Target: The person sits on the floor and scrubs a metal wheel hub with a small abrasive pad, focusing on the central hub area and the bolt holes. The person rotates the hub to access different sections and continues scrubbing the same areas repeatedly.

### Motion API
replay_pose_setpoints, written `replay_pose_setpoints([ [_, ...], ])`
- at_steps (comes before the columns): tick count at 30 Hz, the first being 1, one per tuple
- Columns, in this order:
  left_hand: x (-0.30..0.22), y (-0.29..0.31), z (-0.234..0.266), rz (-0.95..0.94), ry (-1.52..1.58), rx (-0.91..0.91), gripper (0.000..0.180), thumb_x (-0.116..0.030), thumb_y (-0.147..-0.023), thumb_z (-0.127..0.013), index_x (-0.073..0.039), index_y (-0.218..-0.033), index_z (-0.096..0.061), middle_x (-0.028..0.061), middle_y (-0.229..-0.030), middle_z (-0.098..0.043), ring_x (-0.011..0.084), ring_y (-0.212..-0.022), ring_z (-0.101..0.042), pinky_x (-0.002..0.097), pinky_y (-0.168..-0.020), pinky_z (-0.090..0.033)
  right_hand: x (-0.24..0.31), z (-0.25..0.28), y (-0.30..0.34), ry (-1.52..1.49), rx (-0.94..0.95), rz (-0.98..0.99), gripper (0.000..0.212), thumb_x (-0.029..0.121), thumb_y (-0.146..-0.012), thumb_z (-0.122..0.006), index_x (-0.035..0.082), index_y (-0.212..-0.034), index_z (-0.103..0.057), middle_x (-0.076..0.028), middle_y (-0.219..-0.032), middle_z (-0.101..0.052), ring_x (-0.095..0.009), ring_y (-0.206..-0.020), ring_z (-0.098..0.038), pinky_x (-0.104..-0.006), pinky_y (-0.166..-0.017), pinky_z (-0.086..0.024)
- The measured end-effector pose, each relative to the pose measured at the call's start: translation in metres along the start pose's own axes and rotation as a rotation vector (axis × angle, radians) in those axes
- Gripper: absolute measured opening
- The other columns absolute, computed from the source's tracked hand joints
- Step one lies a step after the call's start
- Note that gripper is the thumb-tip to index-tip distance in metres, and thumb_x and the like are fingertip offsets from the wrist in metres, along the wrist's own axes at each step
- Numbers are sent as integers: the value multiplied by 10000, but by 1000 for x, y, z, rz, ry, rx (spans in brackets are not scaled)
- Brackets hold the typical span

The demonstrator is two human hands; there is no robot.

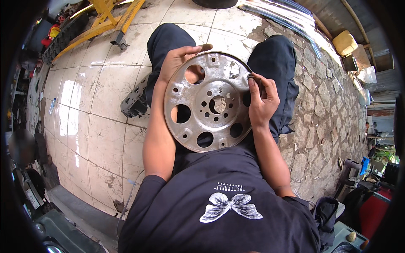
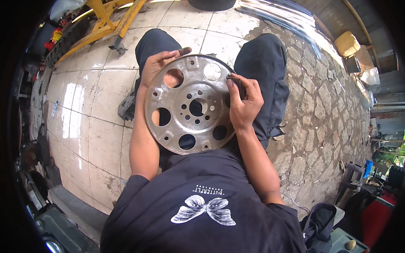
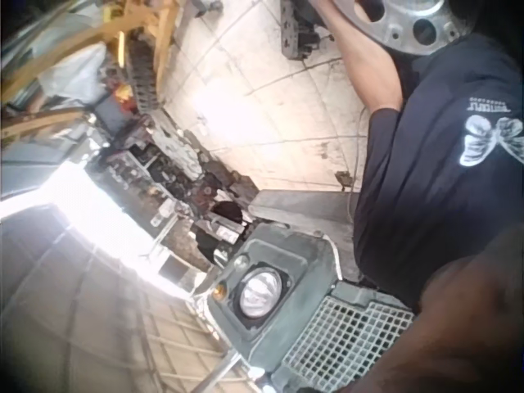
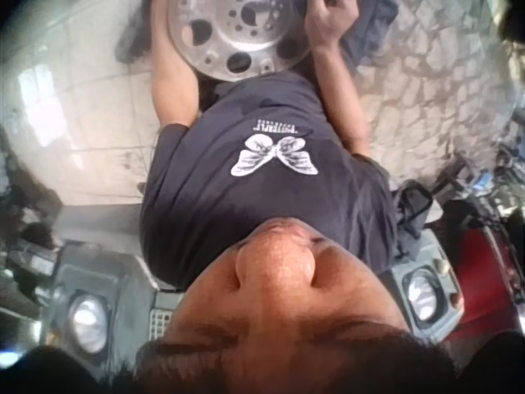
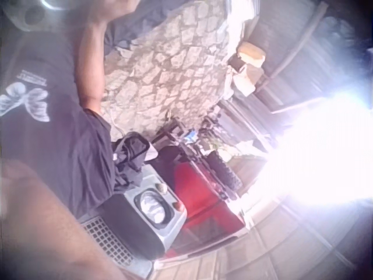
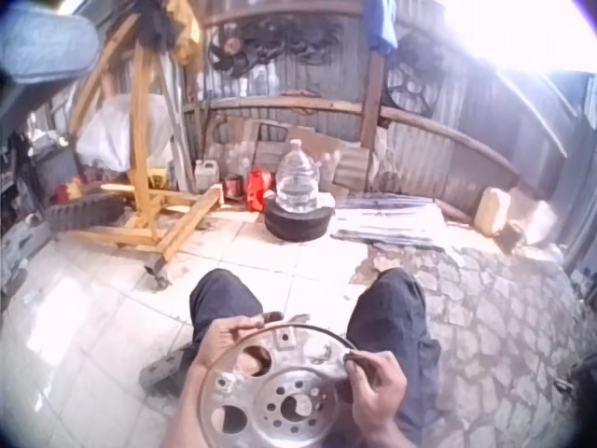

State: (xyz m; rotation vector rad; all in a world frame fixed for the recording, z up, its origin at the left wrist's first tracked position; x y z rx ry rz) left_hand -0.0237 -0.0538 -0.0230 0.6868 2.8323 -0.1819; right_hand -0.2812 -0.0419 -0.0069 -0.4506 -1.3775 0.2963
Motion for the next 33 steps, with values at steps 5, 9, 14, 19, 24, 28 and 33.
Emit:
replay_pose_setpoints([
  [5, 5, 53, -24, -131, -255, -36, 818, -206, -901, -536, 201, -1596, -397, 392, -1611, -494, 451, -1507, -528, 531, -1320, -355, 11, -9, 5, 46, 70, -12, 205, 94, -942, -874, 28, -1134, -843, -73, -939, -742, -153, -867, -700, -284, -794, -535],
  [9, 0, 63, -9, -148, -209, -165, 928, -162, -721, -539, 197, -1570, -433, 377, -1562, -548, 476, -1480, -544, 552, -1328, -355, 3, -11, 4, -69, 75, -56, 222, 115, -951, -879, 18, -1146, -835, -68, -963, -740, -151, -923, -707, -271, -833, -534],
  [14, -21, 57, -53, -237, -308, -53, 953, -175, -695, -556, 180, -1571, -437, 386, -1531, -561, 471, -1461, -560, 560, -1305, -382, -4, -1, 4, -356, -57, -154, 218, 81, -1023, -820, -22, -1214, -794, -18, -1068, -713, -102, -997, -685, -249, -895, -532],
  [19, -58, 25, -97, -495, -536, -72, 978, -188, -670, -572, 163, -1572, -440, 395, -1500, -574, 465, -1441, -575, 567, -1282, -408, -10, 5, -3, -465, -93, -218, 201, 61, -1046, -792, -32, -1224, -780, -3, -1100, -692, -81, -1008, -663, -235, -909, -523],
  [24, -62, -29, -67, -693, -787, -367, 806, -3, -709, -519, 111, -1505, -560, 165, -1228, -686, 183, -1060, -684, 210, -887, -559, -32, 2, 4, -462, -116, -253, 197, 55, -1042, -794, -32, -1219, -782, -1, -1095, -691, -73, -978, -650, -232, -890, -520],
  [28, -31, -78, 19, -774, -1108, -581, 766, 89, -792, -565, 36, -1556, -593, 6, -1006, -600, 110, -866, -576, 236, -780, -480, -37, 6, 2, -356, -104, -209, 195, 52, -1032, -804, -31, -1207, -787, -9, -1086, -691, -70, -970, -642, -226, -863, -514],
  [33, 10, -66, 138, -781, -1565, -1023, 778, 14, -806, -612, -42, -1582, -608, 177, -1024, -778, 286, -853, -730, 386, -822, -581, -38, -8, 3, -294, -42, -146, 193, 66, -1021, -820, -24, -1190, -795, -15, -1071, -694, -67, -945, -633, -225, -827, -501],
])
Point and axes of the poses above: each hand's wrist, its own y-axis away from the middle knuckle, its own z-axis out of the back of the hand, x = y × z, the point moved 7 cm from there along -y, towards the middle knuckle
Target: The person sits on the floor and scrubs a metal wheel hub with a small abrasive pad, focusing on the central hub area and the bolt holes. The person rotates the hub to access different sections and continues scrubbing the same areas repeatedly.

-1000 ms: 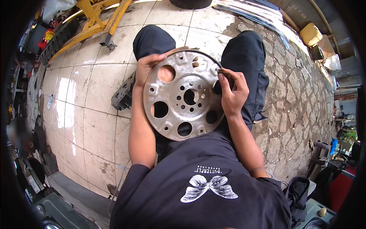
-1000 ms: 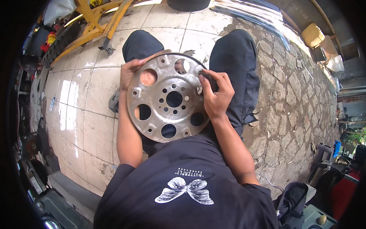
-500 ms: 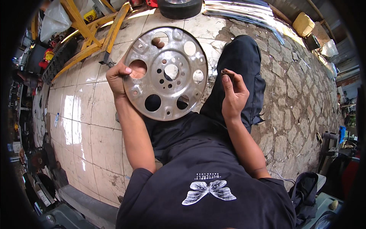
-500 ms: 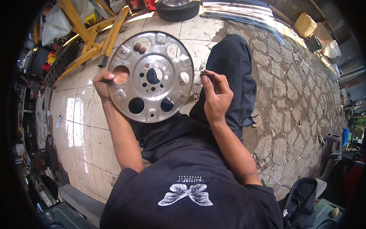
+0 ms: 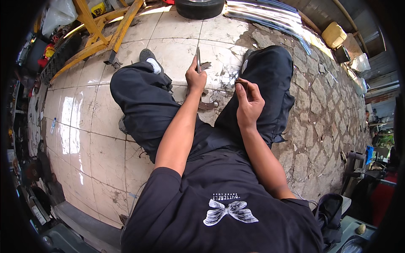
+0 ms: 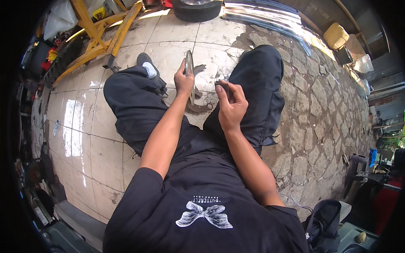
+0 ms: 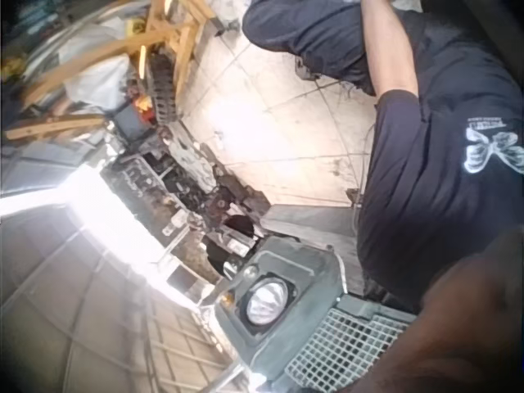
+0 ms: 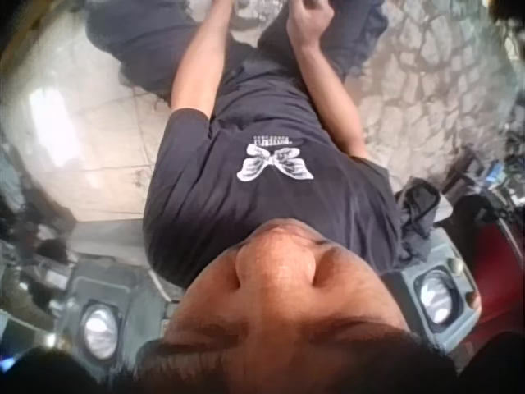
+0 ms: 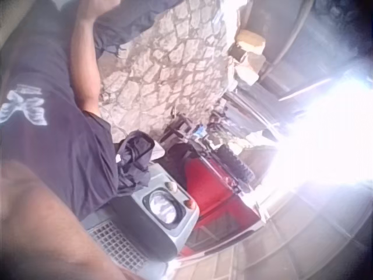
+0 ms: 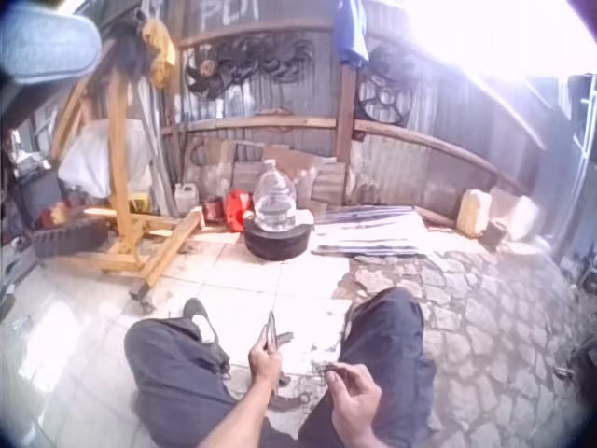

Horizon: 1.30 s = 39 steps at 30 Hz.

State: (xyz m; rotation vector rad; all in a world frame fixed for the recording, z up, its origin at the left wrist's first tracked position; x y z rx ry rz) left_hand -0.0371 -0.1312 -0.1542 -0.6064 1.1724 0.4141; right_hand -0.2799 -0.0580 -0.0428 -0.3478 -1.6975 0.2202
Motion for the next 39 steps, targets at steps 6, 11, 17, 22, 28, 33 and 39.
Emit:
replay_pose_setpoints([
  [6, 41, 19, -13, 45, -230, 173, 817, -76, -839, -614, -316, -1619, -587, 219, -1222, -795, 427, -1086, -759, 490, -955, -601, -8, -7, 1, -7, 32, -43, 203, 98, -1015, -837, -18, -1178, -803, -7, -1046, -700, -61, -930, -625, -227, -814, -493],
  [11, 41, 25, -33, 142, -175, 606, 855, -45, -844, -627, -330, -1646, -550, 181, -1255, -799, 380, -1123, -760, 478, -987, -593, -19, -7, -2, 10, 43, -91, 209, 124, -1019, -838, -16, -1171, -809, -2, -1031, -712, -59, -910, -624, -227, -806, -489],
  [17, 32, 51, -46, -100, -339, 529, 848, 62, -864, -576, -309, -1626, -580, 185, -1147, -810, 349, -1063, -780, 465, -1001, -591, -24, -9, 0, -26, 64, -170, 219, 146, -1025, -834, -16, -1170, -810, 4, -1023, -715, -55, -897, -617, -228, -800, -485],
  [22, 23, 13, 0, 319, 491, 169, 801, 168, -790, -481, -69, -1531, -675, 106, -920, -752, 200, -859, -741, 350, -816, -603, -20, -2, 2, 1, 76, -152, 219, 160, -1038, -823, -17, -1166, -808, 11, -1031, -728, -52, -903, -626, -223, -812, -490],
  [28, -62, -25, 72, 235, 1241, 56, 657, 161, -732, -508, 46, -1351, -698, 114, -1105, -729, 258, -1082, -732, 421, -1050, -605, -7, -2, 4, -54, 60, -104, 181, 88, -1031, -814, -13, -1181, -798, 10, -1032, -704, -44, -909, -616, -210, -822, -484],
  [33, -75, -41, 127, 126, 1470, 56, 594, 53, -886, -635, 4, -1477, -611, 165, -1319, -707, 323, -1293, -666, 518, -1207, -493, 24, -5, 8, -121, 44, -18, 205, 35, -1017, -809, -38, -1203, -768, -38, -1103, -694, -74, -976, -629, -221, -864, -499],
  [39, -117, -15, 125, 129, 1622, 276, 829, -202, -957, -713, -150, -1723, -398, 263, -1698, -437, 492, -1493, -522, 619, -1243, -445, 87, 11, 5, -72, -2, 281, 169, 28, -1058, -734, -46, -1209, -755, -40, -1113, -660, -98, -971, -654, -238, -865, -546],
])
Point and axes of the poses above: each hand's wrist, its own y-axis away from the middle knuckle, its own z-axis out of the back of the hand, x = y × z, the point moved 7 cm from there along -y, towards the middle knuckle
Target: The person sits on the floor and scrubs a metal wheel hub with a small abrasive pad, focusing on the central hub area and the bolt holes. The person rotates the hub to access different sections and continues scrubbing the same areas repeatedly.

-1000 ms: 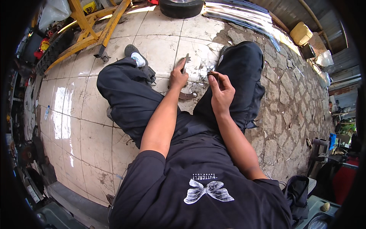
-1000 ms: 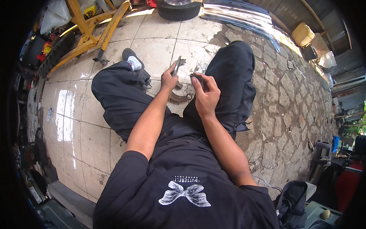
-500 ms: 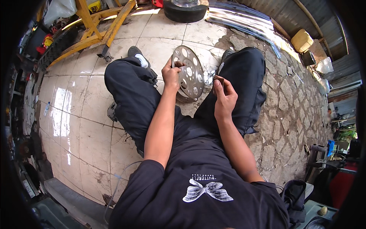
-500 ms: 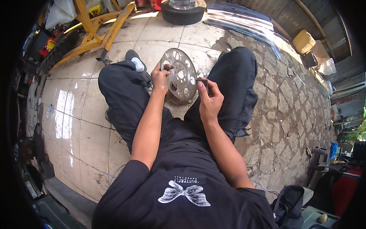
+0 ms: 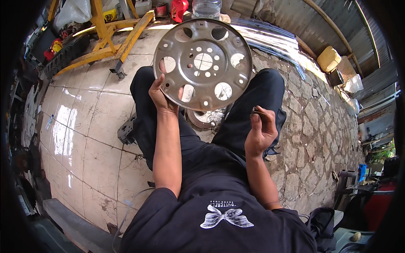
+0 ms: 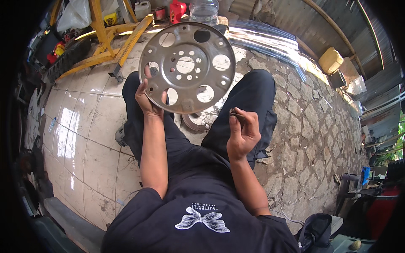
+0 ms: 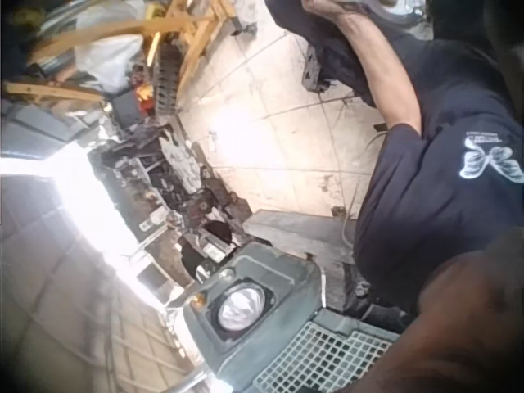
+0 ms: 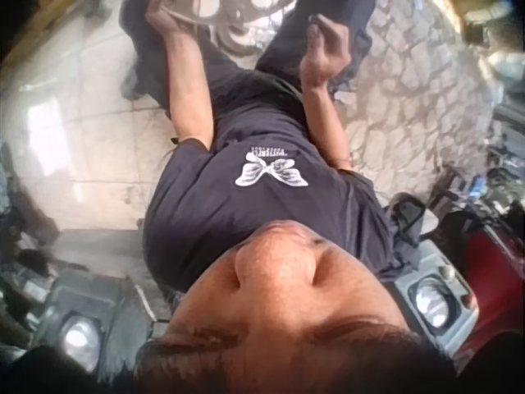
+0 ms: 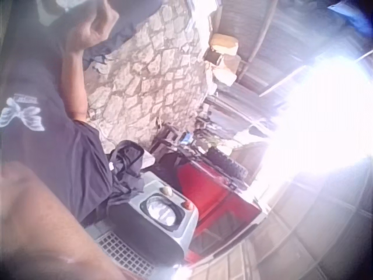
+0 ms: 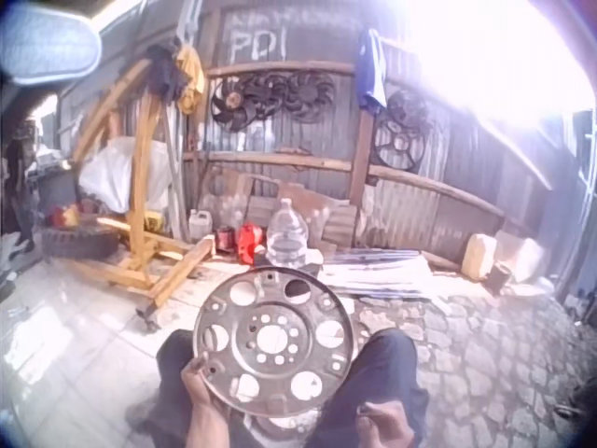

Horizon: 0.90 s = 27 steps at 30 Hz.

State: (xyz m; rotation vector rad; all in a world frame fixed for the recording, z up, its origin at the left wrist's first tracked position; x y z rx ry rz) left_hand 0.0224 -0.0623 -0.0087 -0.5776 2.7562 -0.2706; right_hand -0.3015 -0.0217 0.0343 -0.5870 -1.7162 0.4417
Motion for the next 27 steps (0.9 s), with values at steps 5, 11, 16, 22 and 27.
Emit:
replay_pose_setpoints([
  [5, 45, 19, -34, 186, -8, -10, 960, -221, -725, -651, -51, -1651, -464, 227, -1559, -574, 437, -1339, -645, 582, -1161, -551, 19, 38, -9, 28, -160, -50, 197, 50, -1066, -740, -21, -1250, -745, -53, -1140, -690, -120, -1013, -688, -251, -902, -556],
  [11, 86, 52, -89, 538, 99, 115, 930, -177, -750, -587, -18, -1649, -409, 353, -1539, -578, 472, -1304, -672, 555, -1152, -560, -9, 90, -30, -207, -426, -322, 230, 149, -1109, -710, 23, -1302, -699, -58, -1181, -754, -136, -1050, -714, -302, -969, -569],
  [16, 97, 48, -51, 666, 60, -8, 780, -179, -814, -564, 70, -1548, -483, 342, -1414, -679, 431, -1183, -729, 516, -1098, -589, -24, 102, -8, -238, -300, -584, 217, 104, -1104, -701, 4, -1296, -716, -71, -1198, -772, -141, -1082, -724, -303, -970, -579],
  [22, 93, 42, -63, 693, 470, 178, 788, -261, -830, -589, -7, -1571, -502, 359, -1572, -544, 479, -1421, -562, 596, -1208, -439, -32, 101, 41, -140, -17, -775, 196, 115, -1087, -726, 3, -1247, -739, -51, -1131, -774, -126, -1004, -722, -298, -962, -577],
  [27, 72, 33, -55, 435, 305, 105, 753, -226, -722, -592, -55, -1454, -633, 318, -1614, -525, 491, -1596, -379, 719, -1301, -252, 8, 78, 42, -27, 461, -954, 190, 164, -1044, -802, 14, -1154, -766, -15, -1096, -754, -82, -941, -663, -261, -846, -524],
])
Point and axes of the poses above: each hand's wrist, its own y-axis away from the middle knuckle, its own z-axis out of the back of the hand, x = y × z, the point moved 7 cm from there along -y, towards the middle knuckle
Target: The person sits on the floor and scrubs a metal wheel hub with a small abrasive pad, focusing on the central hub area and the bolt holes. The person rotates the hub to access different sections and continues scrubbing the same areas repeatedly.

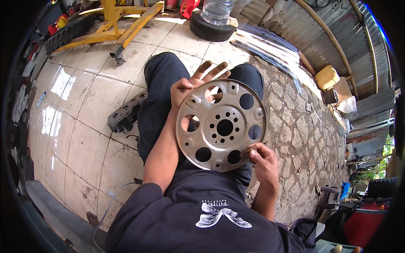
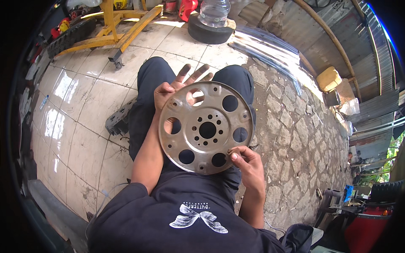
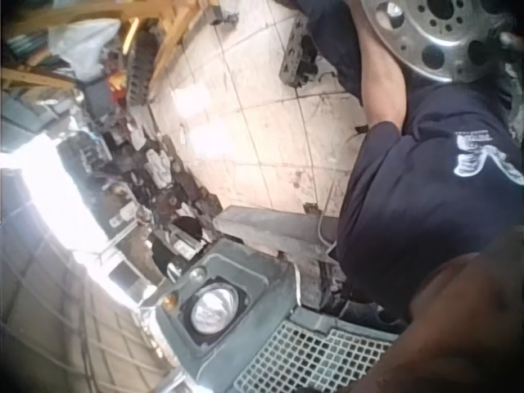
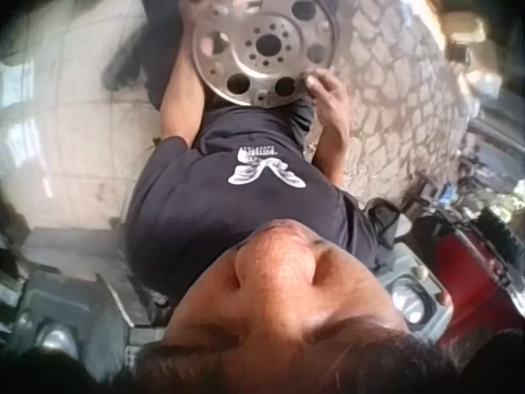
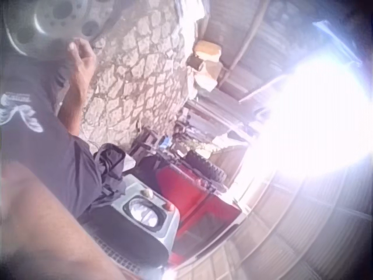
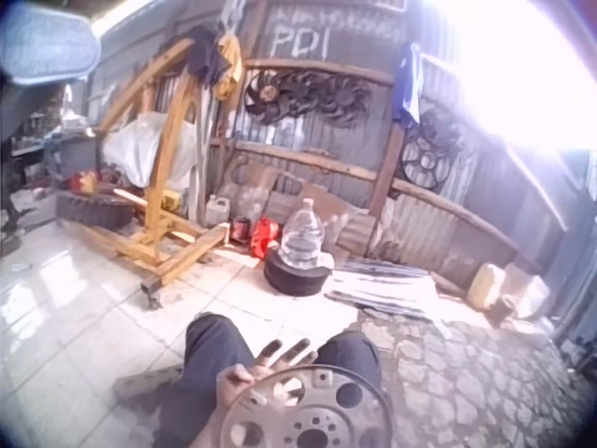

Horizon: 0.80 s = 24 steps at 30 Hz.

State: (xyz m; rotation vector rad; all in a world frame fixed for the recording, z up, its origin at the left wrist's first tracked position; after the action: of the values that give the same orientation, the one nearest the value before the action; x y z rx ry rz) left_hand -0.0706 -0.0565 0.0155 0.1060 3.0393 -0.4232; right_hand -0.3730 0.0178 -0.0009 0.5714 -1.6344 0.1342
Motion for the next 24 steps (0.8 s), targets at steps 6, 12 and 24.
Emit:
replay_pose_setpoints([
  [6, -24, -20, 57, -201, 272, -153, 291, -109, -774, -512, -31, -1013, -660, 97, -688, -523, 299, -767, -613, 700, -1219, -412, -29, -68, 13, -121, 347, -200, 170, 140, -1070, -760, 10, -1175, -727, -16, -1168, -723, -103, -1041, -641, -291, -950, -523],
  [12, -27, -11, 39, -180, 82, -81, 80, -46, -984, -515, -59, -981, -594, 20, -647, -415, 202, -643, -504, 500, -1266, -408, 20, -62, 14, 686, 292, -17, 199, 102, -1004, -810, -24, -1144, -745, -68, -1028, -771, -149, -964, -735, -325, -871, -574],
  [24, -4, -33, 31, -106, 13, 31, 165, -74, -988, -565, -67, -1145, -616, 8, -751, -504, 200, -767, -544, 492, -1129, -461, 100, -129, -74, 871, -33, 817, 243, -28, -870, -880, 17, -1104, -833, -107, -1053, -803, -189, -919, -793, -308, -826, -622],
])
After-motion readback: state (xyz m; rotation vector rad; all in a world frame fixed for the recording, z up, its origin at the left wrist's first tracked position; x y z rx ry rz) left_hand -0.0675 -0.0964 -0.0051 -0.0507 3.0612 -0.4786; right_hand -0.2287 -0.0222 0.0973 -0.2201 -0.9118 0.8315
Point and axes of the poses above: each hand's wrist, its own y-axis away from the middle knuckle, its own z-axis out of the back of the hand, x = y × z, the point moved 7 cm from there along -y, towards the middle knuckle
